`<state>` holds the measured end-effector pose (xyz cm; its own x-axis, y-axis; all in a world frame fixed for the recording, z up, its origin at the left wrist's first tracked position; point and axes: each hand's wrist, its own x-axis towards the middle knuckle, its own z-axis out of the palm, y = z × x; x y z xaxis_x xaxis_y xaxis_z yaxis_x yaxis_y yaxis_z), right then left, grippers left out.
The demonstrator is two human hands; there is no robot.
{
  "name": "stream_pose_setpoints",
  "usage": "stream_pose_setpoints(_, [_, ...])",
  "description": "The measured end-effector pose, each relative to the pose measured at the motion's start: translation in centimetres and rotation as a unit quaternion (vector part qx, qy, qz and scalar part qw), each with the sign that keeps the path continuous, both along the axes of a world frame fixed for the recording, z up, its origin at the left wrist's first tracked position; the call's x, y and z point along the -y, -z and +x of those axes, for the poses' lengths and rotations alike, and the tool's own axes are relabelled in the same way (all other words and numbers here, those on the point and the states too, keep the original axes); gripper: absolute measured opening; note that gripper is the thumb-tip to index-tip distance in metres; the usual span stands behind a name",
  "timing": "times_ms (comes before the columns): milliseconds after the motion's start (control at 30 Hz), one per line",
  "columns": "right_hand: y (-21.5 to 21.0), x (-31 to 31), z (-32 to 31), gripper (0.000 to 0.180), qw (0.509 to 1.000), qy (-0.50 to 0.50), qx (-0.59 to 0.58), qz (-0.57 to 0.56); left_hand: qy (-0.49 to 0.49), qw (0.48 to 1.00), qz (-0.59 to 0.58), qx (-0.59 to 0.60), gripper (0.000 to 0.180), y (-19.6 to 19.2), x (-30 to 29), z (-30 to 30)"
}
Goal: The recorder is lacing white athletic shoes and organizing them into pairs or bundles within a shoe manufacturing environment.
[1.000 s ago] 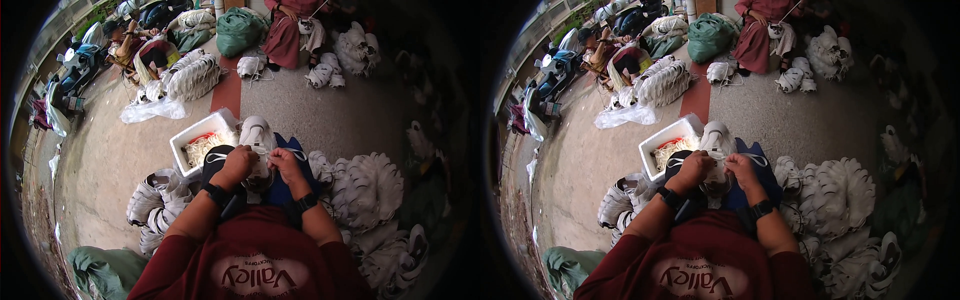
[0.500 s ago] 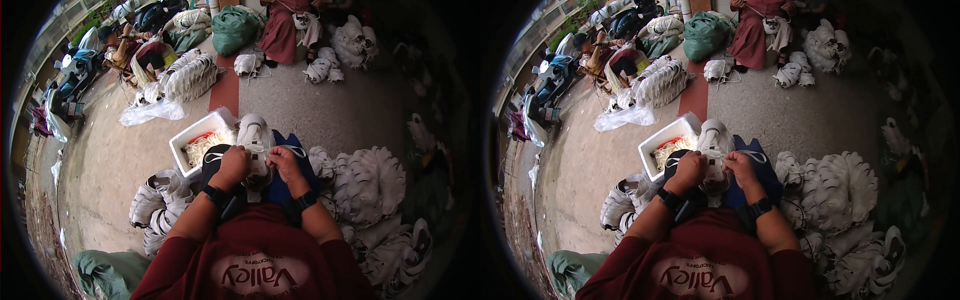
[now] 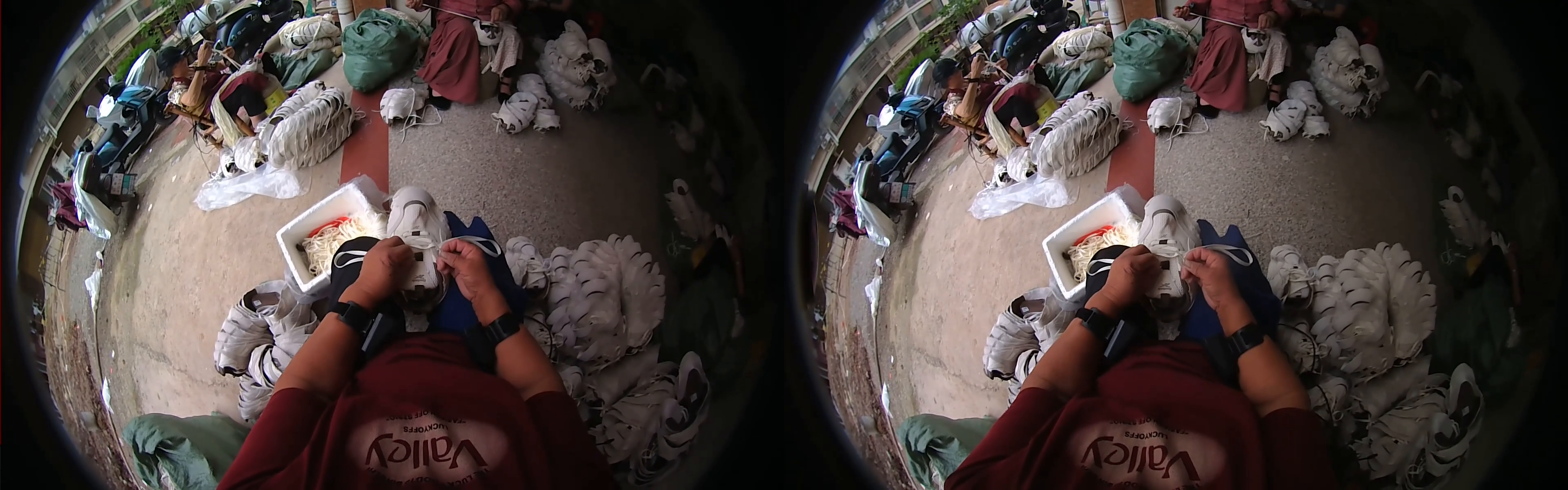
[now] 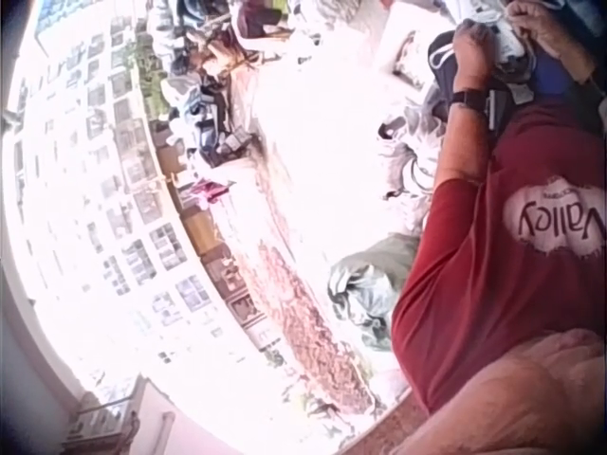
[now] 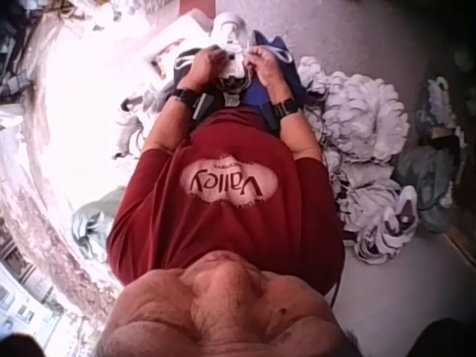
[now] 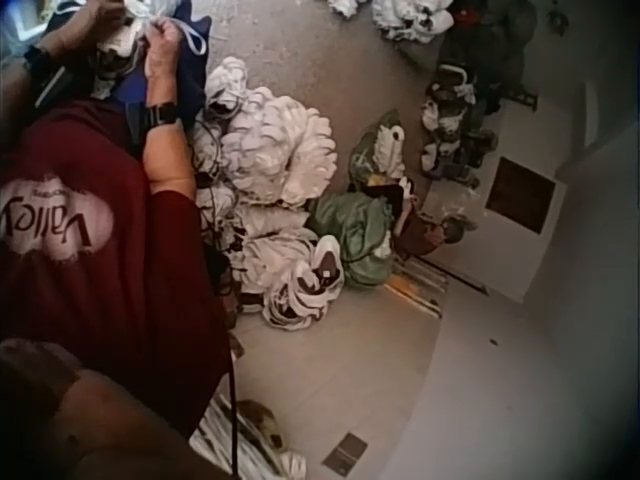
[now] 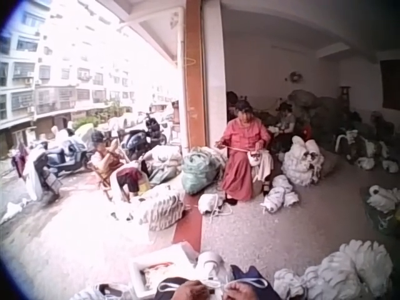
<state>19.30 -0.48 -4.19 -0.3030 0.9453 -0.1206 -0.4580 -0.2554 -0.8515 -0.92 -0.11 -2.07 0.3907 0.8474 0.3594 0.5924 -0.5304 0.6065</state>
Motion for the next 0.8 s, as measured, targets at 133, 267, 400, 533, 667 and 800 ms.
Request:
stream_pose_setpoints(133, [0.2,-0.1,0.3,0.005,1.0,0.005,-0.01,0.005,-0.002,0.999,-0.014,0.032,0.006,0.0,0.1,-0.1])
stream_pose_setpoints(267, [0.2,-0.1,0.3,0.005,1.0,0.0,-0.01,0.0,-0.01,1.0,-0.018,-0.012,0.002,-0.4,0.5,-0.6])
stream_pose_setpoints(400, [0.1,0.0,0.2,0.005,1.0,0.001,-0.018,0.001,-0.06,0.996,0.016,-0.069,0.004,0.4,0.6,0.2])
stream_pose_setpoints(533, [0.3,-0.2,0.3,0.005,1.0,-0.004,-0.026,-0.004,-0.048,0.996,0.033,-0.065,0.005,0.7,0.3,0.6])
stream_pose_setpoints(667, [0.7,-0.2,0.4,0.006,1.0,0.004,-0.017,-0.003,-0.051,0.995,0.018,-0.081,0.006,0.6,0.7,-0.1])
stream_pose_setpoints(800, [0.5,-0.1,0.2,0.006,1.0,0.01,-0.027,-0.006,-0.093,0.987,0.076,-0.111,0.003,0.0,0.8,1.3])
